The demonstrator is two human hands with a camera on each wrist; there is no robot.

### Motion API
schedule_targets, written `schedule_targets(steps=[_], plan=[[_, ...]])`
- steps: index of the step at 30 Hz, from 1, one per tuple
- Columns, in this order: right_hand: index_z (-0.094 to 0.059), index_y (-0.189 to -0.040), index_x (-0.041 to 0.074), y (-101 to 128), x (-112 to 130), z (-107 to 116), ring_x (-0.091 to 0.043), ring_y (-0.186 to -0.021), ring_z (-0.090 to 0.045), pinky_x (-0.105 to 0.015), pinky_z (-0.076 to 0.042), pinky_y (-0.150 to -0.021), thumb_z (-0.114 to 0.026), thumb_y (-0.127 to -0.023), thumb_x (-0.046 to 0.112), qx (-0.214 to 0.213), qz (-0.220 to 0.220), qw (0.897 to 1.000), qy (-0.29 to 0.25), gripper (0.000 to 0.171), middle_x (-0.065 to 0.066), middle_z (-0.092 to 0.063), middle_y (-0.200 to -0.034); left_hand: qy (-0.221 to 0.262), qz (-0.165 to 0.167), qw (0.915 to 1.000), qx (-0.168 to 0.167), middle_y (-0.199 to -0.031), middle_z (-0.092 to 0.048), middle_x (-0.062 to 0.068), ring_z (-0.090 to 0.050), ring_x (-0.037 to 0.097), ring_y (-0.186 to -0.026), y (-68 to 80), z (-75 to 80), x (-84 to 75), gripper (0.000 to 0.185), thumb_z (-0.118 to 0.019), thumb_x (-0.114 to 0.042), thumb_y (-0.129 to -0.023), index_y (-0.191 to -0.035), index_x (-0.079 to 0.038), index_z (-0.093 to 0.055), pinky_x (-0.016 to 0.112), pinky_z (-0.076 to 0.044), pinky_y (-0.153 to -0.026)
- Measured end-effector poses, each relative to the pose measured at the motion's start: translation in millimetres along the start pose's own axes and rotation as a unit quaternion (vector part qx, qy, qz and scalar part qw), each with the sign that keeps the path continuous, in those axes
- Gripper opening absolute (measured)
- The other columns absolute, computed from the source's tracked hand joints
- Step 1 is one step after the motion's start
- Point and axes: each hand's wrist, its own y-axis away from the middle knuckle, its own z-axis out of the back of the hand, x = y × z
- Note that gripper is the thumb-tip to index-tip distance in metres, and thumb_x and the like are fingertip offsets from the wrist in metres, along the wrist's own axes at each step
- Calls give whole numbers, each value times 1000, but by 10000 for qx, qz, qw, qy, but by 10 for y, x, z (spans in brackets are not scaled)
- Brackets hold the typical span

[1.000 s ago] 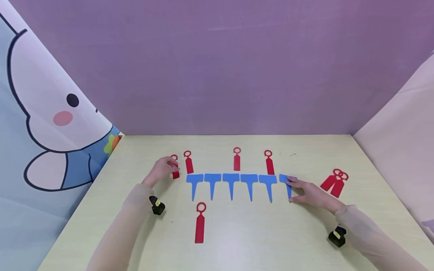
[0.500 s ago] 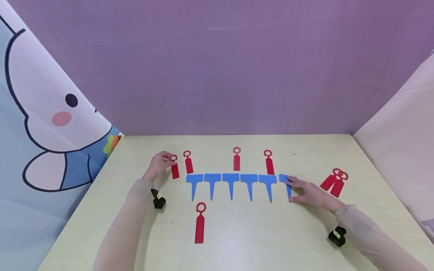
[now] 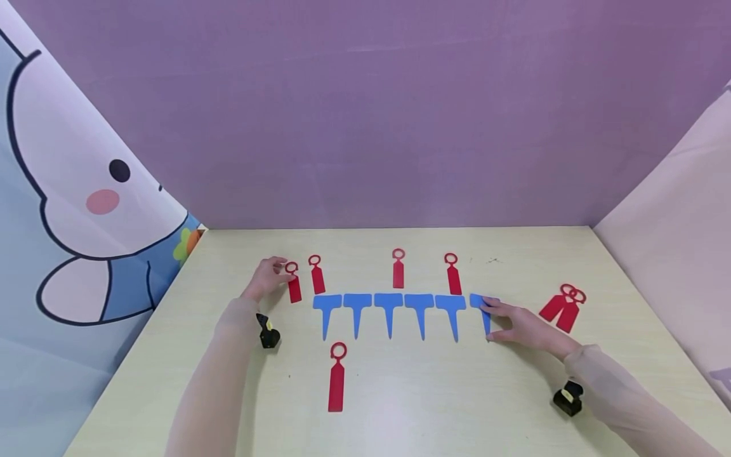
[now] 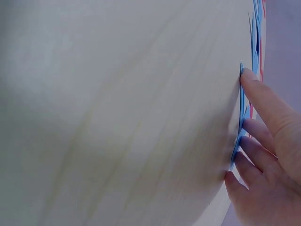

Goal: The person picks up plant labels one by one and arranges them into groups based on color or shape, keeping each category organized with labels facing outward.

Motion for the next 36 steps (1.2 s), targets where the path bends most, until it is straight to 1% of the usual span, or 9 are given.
schedule_targets(steps=[9, 11, 15, 17, 21, 27, 32, 36], plan=[[-40, -131, 0, -4, -6, 0, -45, -126, -20, -54, -27, -97, -68, -75, 32, -3, 7, 10000, 5, 70, -22, -27, -139, -98, 3, 9997, 244, -125, -27, 29, -33, 39, -113, -18, 5, 31, 56, -60, -11, -84, -130, 7, -33, 45, -35, -94], [-40, -131, 1, -5, -7, 0, -45, -126, -20, -54, -27, -97, -68, -75, 33, -1, -2, 10000, 7, 70, -22, -27, -139, -229, -40, 9993, 285, -125, -26, 30, -34, 40, -114, -21, 5, 30, 58, -60, -11, -84, -131, 8, -32, 46, -35, -95], [-40, -131, 1, -6, -8, 0, -45, -126, -21, -54, -27, -96, -68, -75, 33, -7, -7, 10000, 18, 70, -22, -27, -139, -420, -4, 9985, 363, -125, -25, 29, -33, 39, -113, -19, 8, 14, 60, -58, -13, -85, -132, 9, -30, 46, -33, -96], [-40, -131, 1, -6, -12, -1, -45, -126, -21, -54, -28, -96, -68, -75, 34, -12, -8, 10000, 22, 71, -22, -27, -139, -492, 30, 9981, 367, -124, -26, 28, -33, 38, -112, -16, 7, 3, 58, -58, -13, -85, -133, 7, -31, 47, -33, -96], [-41, -130, 0, -6, -27, -9, -44, -126, -21, -53, -28, -97, -68, -74, 34, -30, 27, 10000, 34, 70, -22, -27, -139, -573, -36, 9978, 325, -122, -28, 27, -32, 37, -109, -17, -4, 3, 54, -58, -13, -85, -130, 6, -36, 49, -33, -94], [-41, -130, -1, -8, -22, -9, -45, -125, -21, -54, -27, -97, -69, -74, 32, -17, 40, 10000, -5, 70, -23, -27, -139, -454, -95, 9988, 122, -117, -33, 25, -35, 37, -107, -28, -27, 38, 50, -61, -12, -83, -125, 3, -40, 47, -35, -92], [-40, -130, 0, -7, -24, -8, -45, -125, -20, -54, -27, -97, -68, -74, 32, 4, 8, 10000, -34, 70, -23, -27, -139, -252, -208, 9995, 27, -115, -37, 25, -36, 38, -107, -14, -35, 39, 49, -61, -9, -82, -122, 5, -35, 47, -35, -92], [-40, -131, 0, -4, -24, -8, -45, -125, -20, -54, -26, -97, -68, -75, 32, 10, -26, 10000, -60, 70, -23, -26, -139, 9, -195, 9998, 22, -115, -40, 24, -38, 36, -106, 5, -40, 28, 49, -59, -6, -82, -121, 4, -31, 46, -35, -93]])
